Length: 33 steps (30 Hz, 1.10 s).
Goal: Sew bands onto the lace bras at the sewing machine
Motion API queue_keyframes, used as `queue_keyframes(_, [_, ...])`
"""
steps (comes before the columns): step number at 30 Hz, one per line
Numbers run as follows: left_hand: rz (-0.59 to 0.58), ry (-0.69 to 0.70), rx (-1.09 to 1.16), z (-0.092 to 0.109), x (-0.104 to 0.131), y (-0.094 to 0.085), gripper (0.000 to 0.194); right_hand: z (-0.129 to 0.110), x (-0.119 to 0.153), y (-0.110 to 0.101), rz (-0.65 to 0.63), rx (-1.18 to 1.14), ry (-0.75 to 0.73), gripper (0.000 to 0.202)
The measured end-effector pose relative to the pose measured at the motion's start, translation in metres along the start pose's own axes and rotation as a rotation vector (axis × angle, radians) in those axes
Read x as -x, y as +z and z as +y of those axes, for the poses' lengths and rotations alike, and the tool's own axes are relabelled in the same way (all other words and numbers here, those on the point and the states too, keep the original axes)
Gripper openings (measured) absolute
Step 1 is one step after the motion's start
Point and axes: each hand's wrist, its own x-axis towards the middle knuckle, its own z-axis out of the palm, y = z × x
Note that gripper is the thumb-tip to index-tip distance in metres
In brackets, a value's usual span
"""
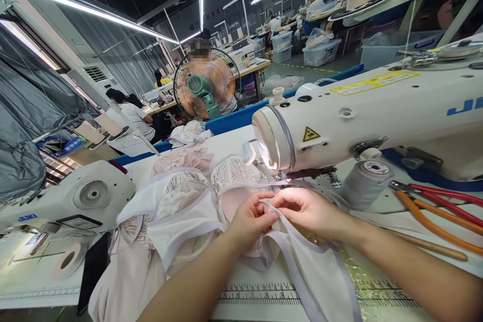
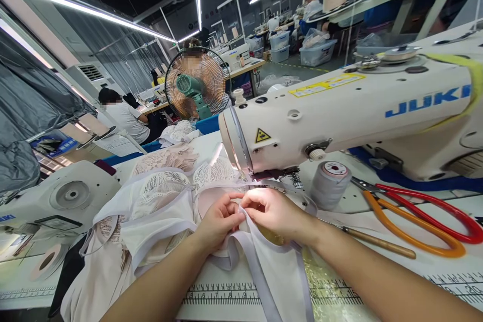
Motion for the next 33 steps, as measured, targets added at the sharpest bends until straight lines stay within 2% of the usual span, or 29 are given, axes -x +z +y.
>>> queue_keyframes(3, [0.044,0.034,-0.042,0.0,-0.001,0.0,0.037,-0.003,0.001,-0.006,-0.065,-0.07,0.026,0.017])
queue_keyframes(6, [0.12,0.058,-0.094,0.0,-0.002,0.0,0.026,-0.008,0.002,-0.009,-0.13,-0.168,0.148,0.02])
queue_keyframes(8, [0.166,0.083,-0.133,0.001,-0.003,0.0,0.026,-0.01,0.003,-0.009,-0.139,-0.195,0.219,0.02])
queue_keyframes(10, [0.185,0.139,-0.173,0.002,-0.002,0.0,0.025,-0.01,0.004,-0.008,-0.126,-0.141,0.218,0.019])
queue_keyframes(13, [0.151,0.186,-0.148,0.003,-0.002,-0.001,0.022,-0.008,0.004,-0.008,-0.128,-0.056,0.164,0.015])
queue_keyframes(18, [-0.007,0.078,0.081,0.002,-0.002,-0.007,0.026,-0.002,0.004,-0.018,-0.224,-0.116,0.16,0.02])
queue_keyframes(24, [-0.029,0.042,0.089,0.002,-0.001,-0.013,0.032,0.001,0.004,-0.03,-0.212,-0.114,0.185,0.018])
queue_keyframes(29, [-0.059,0.054,0.046,0.004,0.0,-0.012,0.03,-0.002,0.002,-0.029,-0.181,-0.04,0.171,0.021])
queue_keyframes(33, [-0.028,0.047,-0.032,0.008,0.0,-0.012,0.029,-0.001,0.002,-0.028,-0.166,-0.017,0.183,0.022])
